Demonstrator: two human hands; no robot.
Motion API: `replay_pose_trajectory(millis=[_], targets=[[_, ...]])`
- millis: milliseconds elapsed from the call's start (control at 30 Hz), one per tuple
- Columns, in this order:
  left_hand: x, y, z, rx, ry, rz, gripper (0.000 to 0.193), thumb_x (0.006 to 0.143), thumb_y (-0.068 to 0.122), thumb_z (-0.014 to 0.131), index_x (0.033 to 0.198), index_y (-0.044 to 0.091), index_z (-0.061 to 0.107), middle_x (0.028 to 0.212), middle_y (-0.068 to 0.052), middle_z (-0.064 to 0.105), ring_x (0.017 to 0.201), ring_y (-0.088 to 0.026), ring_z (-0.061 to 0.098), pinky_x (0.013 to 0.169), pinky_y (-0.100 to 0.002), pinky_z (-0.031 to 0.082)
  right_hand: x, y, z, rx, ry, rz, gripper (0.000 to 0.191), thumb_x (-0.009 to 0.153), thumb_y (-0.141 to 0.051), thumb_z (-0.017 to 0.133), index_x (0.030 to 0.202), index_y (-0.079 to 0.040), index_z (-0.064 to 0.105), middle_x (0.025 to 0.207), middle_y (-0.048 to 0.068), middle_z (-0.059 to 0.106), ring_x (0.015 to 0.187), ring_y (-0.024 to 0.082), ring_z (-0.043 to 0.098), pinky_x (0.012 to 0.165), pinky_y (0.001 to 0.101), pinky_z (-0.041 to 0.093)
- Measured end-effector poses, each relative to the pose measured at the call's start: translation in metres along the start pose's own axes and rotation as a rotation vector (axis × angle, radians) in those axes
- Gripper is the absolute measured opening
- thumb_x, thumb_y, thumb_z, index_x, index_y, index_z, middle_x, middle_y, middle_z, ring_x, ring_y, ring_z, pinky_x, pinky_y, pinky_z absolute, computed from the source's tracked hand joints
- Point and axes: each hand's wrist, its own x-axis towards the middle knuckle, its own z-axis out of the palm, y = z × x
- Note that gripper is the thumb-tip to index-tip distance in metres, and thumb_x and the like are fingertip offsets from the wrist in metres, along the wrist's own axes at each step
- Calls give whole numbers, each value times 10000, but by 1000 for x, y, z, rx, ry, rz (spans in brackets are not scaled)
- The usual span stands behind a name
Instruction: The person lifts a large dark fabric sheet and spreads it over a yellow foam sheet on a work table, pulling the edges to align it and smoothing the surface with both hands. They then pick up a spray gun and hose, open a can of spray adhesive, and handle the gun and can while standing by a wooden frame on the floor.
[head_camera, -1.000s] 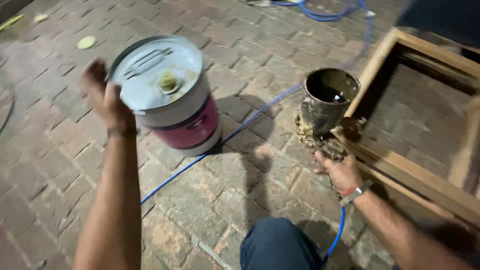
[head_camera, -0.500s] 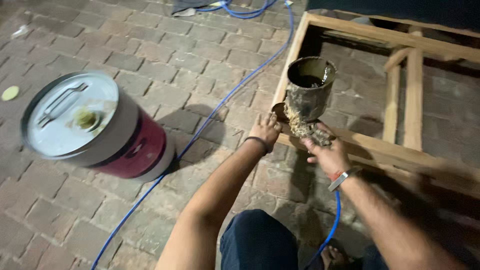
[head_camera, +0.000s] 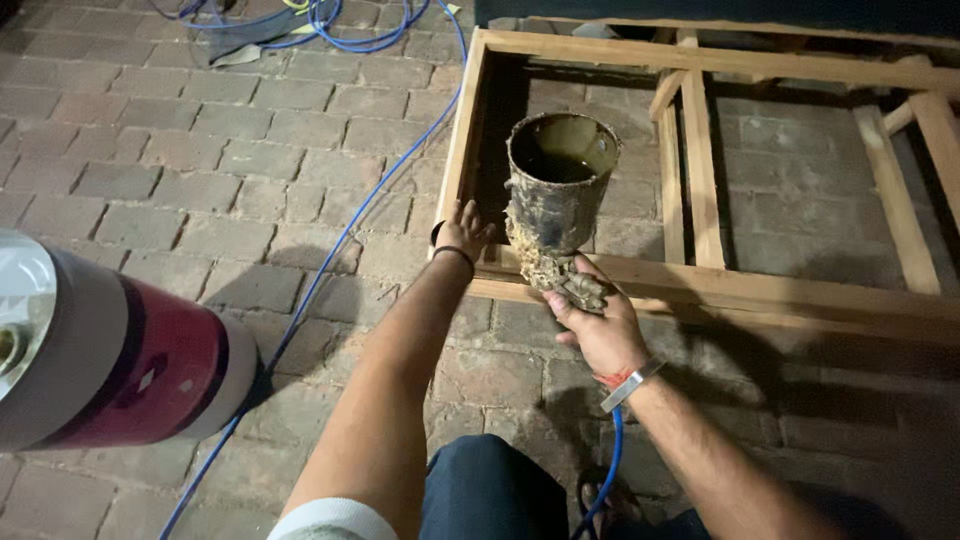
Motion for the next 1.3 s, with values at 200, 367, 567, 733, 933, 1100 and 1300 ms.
replay_pose_trajectory(millis=[200,367,567,733,933,1100,1300], targets=[[4,-1,7,-66,29,-46,549,1093,386,321,1627,284,242,1701,-70,217,1579,-366,106,1255,-613,40,1,-11,0,-2,-40,-34,722,911,-141,682,1571,-193,394,1258,8,733,1071,101,715,604,241,605],[-8,-4,6,-37,133,-184,545,1041,411,465,1556,240,413,1578,-140,409,1466,-387,337,1203,-614,162,8,-9,9,97,-66,-8,758,896,-95,681,1580,-175,365,1274,29,726,1058,121,724,569,249,586],[-91,-38,5,-1018,100,-679,867,643,503,908,1349,168,533,1314,-148,615,1257,-335,553,1136,-522,318,27,-14,44,114,-97,-25,710,879,-114,749,1531,-152,470,1235,-25,705,962,87,701,556,257,601],[-171,-65,51,-2085,722,-735,754,699,353,933,1170,-21,478,936,-101,743,851,-194,717,839,-362,583,54,-13,103,223,-323,-49,609,886,-104,735,1459,-126,528,1080,22,759,850,105,706,535,258,578],[-266,-80,74,-2028,1436,-800,525,971,258,855,1094,-157,559,912,-103,635,823,-164,601,785,-312,490,74,1,165,174,-708,-109,391,920,-45,737,1300,-30,648,1087,36,758,896,114,727,580,290,618],[-310,-60,40,-1989,1840,-892,754,889,308,837,1517,101,475,1053,-133,623,915,-203,638,873,-361,574,63,13,218,130,-934,-195,660,863,0,709,1476,-158,522,1129,47,705,850,124,684,586,321,646],[-349,-40,25,-1494,1753,-1194,798,961,422,794,1616,82,492,1624,-197,526,1475,-272,549,1211,-389,491,42,31,247,83,-1135,-273,567,927,-32,719,1463,-104,548,1273,73,704,979,140,703,630,321,650]])
